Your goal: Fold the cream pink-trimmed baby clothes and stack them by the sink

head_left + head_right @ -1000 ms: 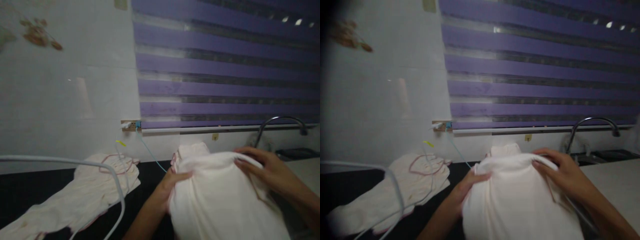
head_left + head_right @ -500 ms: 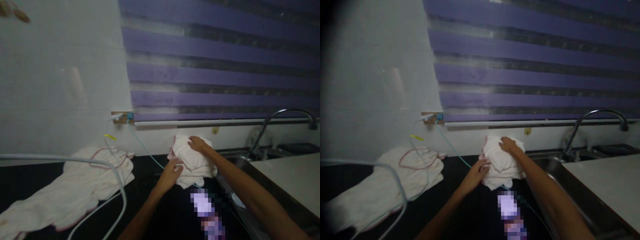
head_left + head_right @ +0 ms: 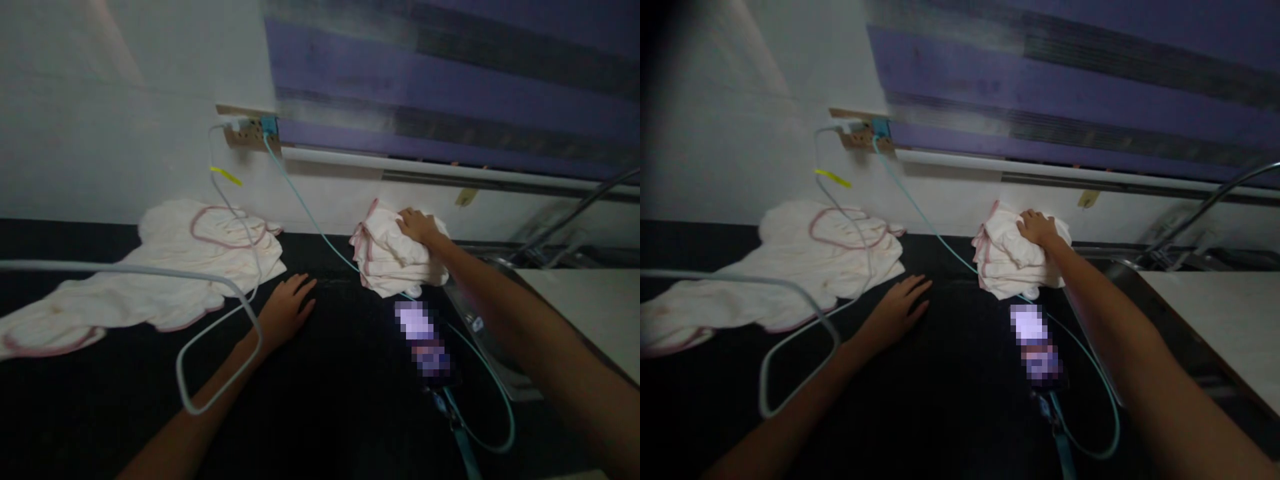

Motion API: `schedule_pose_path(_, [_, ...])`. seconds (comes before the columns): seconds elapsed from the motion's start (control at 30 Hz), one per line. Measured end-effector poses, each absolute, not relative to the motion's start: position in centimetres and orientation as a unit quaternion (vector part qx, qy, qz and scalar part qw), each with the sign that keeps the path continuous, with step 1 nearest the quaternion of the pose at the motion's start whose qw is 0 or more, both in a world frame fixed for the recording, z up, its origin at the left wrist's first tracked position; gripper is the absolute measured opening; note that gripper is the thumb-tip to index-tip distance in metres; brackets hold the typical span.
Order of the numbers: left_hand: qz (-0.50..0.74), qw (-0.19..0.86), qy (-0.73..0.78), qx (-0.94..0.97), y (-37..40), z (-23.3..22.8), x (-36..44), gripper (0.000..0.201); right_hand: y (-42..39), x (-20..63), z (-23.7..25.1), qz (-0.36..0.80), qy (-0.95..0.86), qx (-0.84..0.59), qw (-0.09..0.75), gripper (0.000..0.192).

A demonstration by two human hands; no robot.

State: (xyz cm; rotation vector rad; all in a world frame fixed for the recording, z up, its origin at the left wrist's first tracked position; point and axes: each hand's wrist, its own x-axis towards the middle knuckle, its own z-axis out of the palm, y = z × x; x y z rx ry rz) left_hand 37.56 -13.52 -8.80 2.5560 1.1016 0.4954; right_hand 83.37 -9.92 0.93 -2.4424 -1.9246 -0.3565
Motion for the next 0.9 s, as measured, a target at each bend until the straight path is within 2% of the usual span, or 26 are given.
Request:
schedule_pose_path(0.13, [0.15, 0.08, 0.456, 0.874, -13.3, -9.0, 37.1, 0.069, -9.9, 83.1, 0.7, -0.128, -0.611, -0.781, -0.004, 0.054])
schedule_pose_path(0.27, [0.146, 0.061, 0.451, 0.878, -13.3, -9.4, 36.9, 0.069, -10.4, 82.4, 1.0, -0.129, -0.602, -0.788, -0.013, 0.052])
schedule_pose_path(0.47, [0.154, 0.022, 0.46, 0.874, -13.6, -9.4, 37.2, 0.068, -9.8, 79.2, 5.4, -0.076, -0.586, -0.807, 0.008, 0.042])
schedule_pose_path(0.57, [0.148, 0.003, 0.46, 0.876, -13.6, -9.5, 37.1, 0.069, -10.1, 73.3, 7.3, -0.122, -0.595, -0.789, 0.087, 0.042])
schedule_pose_path(0.6, [0.147, 0.0, 0.458, 0.876, -13.5, -9.6, 37.1, 0.069, -10.6, 70.5, 7.2, -0.146, -0.597, -0.773, 0.158, 0.043])
schedule_pose_path(0.63, [0.146, -0.002, 0.457, 0.878, -13.5, -9.7, 37.0, 0.069, -11.5, 67.3, 6.6, -0.154, -0.606, -0.75, 0.217, 0.041])
schedule_pose_path(0.7, [0.145, -0.005, 0.453, 0.88, -13.4, -9.9, 36.9, 0.068, -13.8, 60.9, 4.1, -0.129, -0.639, -0.706, 0.278, 0.036])
schedule_pose_path(0.83, [0.131, -0.009, 0.454, 0.881, -13.4, -9.8, 36.6, 0.064, -18.2, 52.1, -2.9, -0.02, -0.637, -0.715, 0.288, 0.032])
schedule_pose_path(0.9, [0.122, -0.005, 0.453, 0.883, -13.4, -9.8, 36.5, 0.063, -19.3, 50.7, -5.9, 0.011, -0.601, -0.754, 0.263, 0.041])
